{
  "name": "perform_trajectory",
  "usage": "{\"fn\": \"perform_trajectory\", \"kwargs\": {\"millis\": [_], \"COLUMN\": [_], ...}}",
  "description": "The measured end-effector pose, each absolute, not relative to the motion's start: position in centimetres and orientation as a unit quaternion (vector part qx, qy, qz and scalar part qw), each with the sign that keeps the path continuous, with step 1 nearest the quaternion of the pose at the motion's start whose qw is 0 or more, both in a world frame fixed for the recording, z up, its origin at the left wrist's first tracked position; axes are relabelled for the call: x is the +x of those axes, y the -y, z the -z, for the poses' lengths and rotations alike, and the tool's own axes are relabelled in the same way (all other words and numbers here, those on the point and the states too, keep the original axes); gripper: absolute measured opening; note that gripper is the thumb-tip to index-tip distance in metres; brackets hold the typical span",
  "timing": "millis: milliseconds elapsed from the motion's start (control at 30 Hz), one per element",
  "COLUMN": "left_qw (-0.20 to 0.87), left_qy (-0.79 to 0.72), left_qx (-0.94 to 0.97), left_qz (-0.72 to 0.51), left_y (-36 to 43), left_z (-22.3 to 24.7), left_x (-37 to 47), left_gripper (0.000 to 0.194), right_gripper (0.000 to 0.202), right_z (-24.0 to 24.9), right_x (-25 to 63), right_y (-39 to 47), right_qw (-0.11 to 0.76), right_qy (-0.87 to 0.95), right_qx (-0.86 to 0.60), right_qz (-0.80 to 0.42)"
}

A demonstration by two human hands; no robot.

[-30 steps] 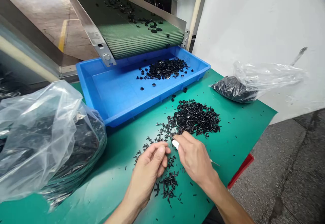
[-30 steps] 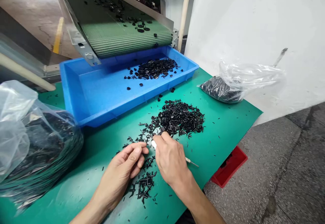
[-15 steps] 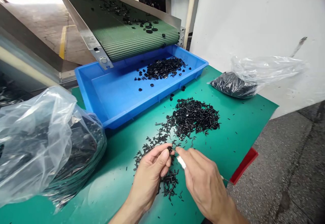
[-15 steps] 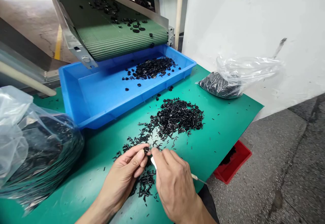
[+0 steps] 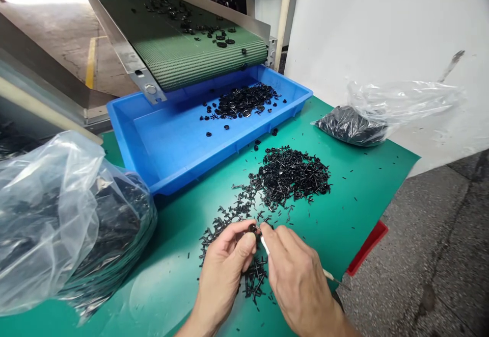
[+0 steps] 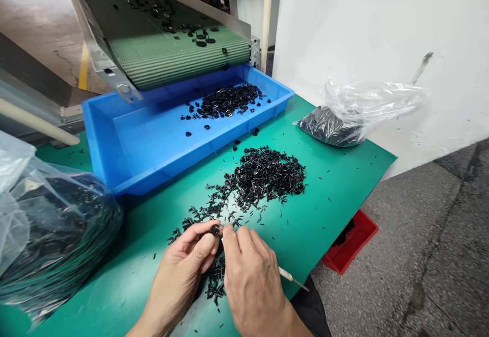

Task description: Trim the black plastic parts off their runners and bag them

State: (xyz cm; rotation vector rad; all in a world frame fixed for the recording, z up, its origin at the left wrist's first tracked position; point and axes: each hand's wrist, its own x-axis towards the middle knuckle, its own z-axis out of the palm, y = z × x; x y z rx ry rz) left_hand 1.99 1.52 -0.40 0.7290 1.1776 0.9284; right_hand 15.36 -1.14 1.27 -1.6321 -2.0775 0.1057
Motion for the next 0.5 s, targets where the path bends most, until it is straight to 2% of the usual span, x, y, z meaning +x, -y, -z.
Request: {"fn": "perform_trajectory", "kwargs": {"millis": [133,333,400,500], "left_qw": [0.648,0.665,0.659,0.644], "left_qy": [-0.538,-0.52,-0.529,-0.53], "left_qx": [0.349,0.352,0.318,0.245], "left_qz": [-0.411,-0.404,-0.43,-0.494], "left_y": [-1.5,-2.0,-2.4,-3.3], "left_z": [0.5,0.7,0.2,-0.8], "left_x": [1.7,1.7,1.6,1.5], "left_gripper": [0.027,0.026,0.024,0.021], "right_gripper": [0.026,0.023,0.024,0.022], "right_z": [-1.4,-2.0,-1.9,-1.5], "right_x": [14.9,16.2,16.7,17.1], "right_y": [0.8,-1.1,-1.8,-2.9], "right_qw": [0.257,0.211,0.194,0.186], "right_qy": [0.75,0.68,0.661,0.669], "right_qx": [-0.606,-0.62,-0.64,-0.664], "right_qz": [-0.064,-0.332,-0.34,-0.279]}}
